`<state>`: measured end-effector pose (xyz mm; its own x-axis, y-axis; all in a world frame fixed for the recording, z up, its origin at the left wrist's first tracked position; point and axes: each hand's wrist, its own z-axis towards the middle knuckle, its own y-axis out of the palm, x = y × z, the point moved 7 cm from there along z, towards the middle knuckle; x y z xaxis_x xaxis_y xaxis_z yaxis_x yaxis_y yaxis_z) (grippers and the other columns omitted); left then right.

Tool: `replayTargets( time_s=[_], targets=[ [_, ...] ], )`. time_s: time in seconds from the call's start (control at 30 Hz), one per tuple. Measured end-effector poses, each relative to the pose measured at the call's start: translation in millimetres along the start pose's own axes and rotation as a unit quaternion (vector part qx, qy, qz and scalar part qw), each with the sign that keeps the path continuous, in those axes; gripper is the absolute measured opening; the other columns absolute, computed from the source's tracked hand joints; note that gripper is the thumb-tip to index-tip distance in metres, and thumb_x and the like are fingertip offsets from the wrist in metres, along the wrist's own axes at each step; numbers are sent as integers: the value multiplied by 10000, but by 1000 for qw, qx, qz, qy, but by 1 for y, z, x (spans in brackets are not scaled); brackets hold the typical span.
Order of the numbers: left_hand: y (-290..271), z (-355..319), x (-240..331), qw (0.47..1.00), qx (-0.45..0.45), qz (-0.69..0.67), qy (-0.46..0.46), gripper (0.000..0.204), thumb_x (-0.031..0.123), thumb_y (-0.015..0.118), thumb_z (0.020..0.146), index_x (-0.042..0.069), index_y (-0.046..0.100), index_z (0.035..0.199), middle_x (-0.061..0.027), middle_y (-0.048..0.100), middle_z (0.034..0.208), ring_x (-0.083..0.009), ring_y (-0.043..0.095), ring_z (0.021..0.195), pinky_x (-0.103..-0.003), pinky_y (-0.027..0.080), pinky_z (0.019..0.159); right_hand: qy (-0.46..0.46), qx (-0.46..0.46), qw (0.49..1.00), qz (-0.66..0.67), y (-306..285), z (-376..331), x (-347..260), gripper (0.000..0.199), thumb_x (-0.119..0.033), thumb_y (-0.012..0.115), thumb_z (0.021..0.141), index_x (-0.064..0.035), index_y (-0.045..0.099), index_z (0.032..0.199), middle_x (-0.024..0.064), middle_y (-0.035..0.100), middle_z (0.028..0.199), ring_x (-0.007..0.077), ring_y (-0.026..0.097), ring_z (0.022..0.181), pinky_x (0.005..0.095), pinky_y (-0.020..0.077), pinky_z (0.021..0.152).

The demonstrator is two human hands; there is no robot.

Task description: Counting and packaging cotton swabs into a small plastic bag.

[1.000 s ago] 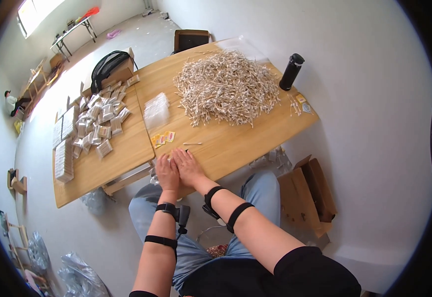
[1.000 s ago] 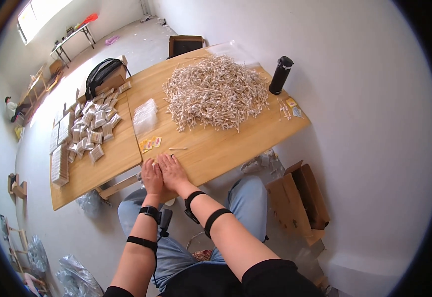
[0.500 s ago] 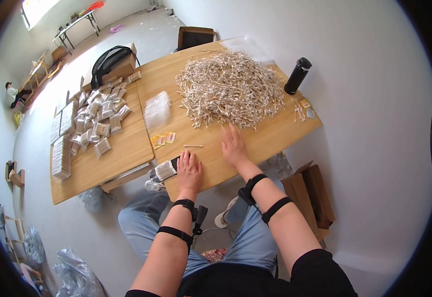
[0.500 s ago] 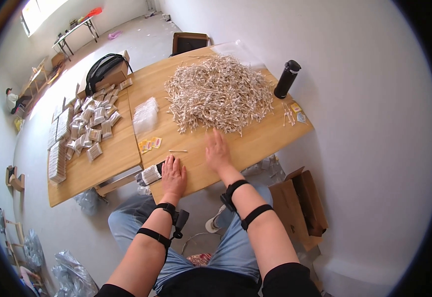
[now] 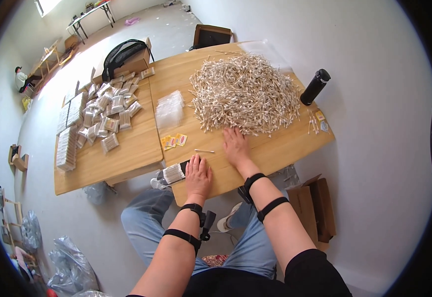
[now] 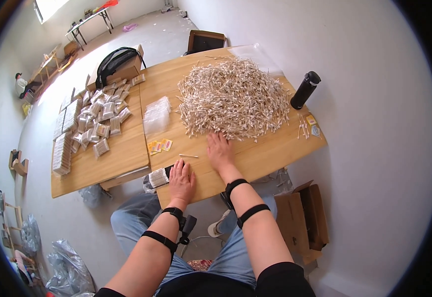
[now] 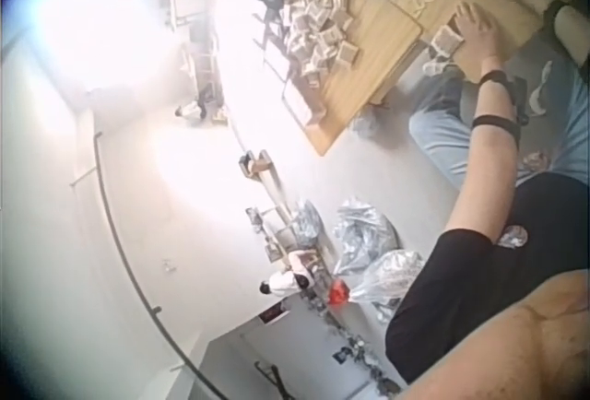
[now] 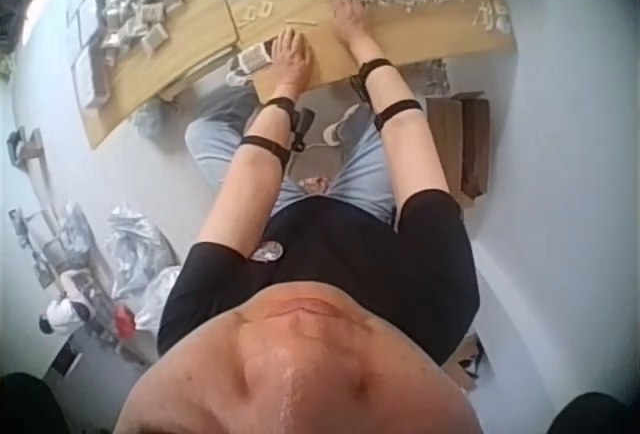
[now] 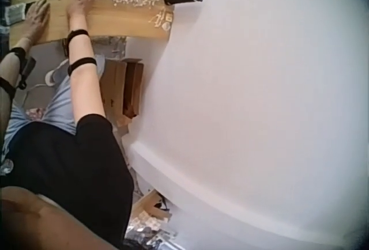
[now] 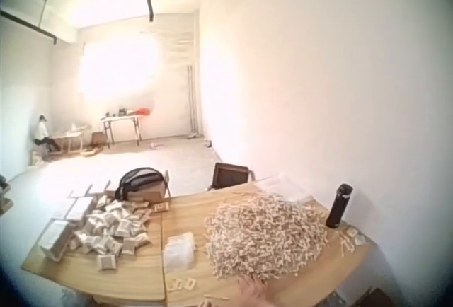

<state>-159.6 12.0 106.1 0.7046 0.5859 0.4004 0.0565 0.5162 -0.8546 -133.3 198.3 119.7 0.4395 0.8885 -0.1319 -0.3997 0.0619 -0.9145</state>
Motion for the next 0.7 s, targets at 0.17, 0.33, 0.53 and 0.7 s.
replayTargets(
  time_s=[0.17, 0.33, 0.53, 0.7],
  targets=[
    [-3, 1, -3, 1000, 6, 8, 3, 443, 260, 587, 920, 39, 540, 1300, -177, 462, 1446, -332, 380, 1387, -453, 277, 1165, -111, -4, 985, 129, -14, -29, -33, 369, -179, 626, 846, -106, 625, 1208, 74, 609, 1270, 262, 482, 1263, 446, 401, 1017],
    [-6, 3, 0, 999, 27, -33, -10, 500, 236, 601, 907, 29, 481, 1346, -176, 454, 1452, -335, 376, 1389, -443, 276, 1168, -98, 44, 988, 110, -28, -34, -30, 419, -155, 618, 837, -111, 600, 1254, 82, 554, 1359, 270, 430, 1339, 475, 364, 1070],
    [-12, -3, -5, 996, 73, -43, -13, 505, 165, 628, 871, 34, 476, 1335, -164, 474, 1427, -326, 423, 1344, -439, 322, 1133, -59, 52, 996, 50, -30, -56, -42, 462, -161, 583, 855, -114, 552, 1313, 79, 511, 1410, 280, 394, 1382, 480, 308, 1135],
    [-26, -7, -5, 990, 108, -88, 14, 391, 102, 660, 840, 56, 557, 1214, -140, 573, 1287, -322, 526, 1211, -451, 407, 1033, -42, 46, 995, 84, -26, -69, -41, 462, -164, 581, 853, -92, 543, 1308, 103, 509, 1410, 292, 387, 1395, 480, 295, 1151]
  ],
)
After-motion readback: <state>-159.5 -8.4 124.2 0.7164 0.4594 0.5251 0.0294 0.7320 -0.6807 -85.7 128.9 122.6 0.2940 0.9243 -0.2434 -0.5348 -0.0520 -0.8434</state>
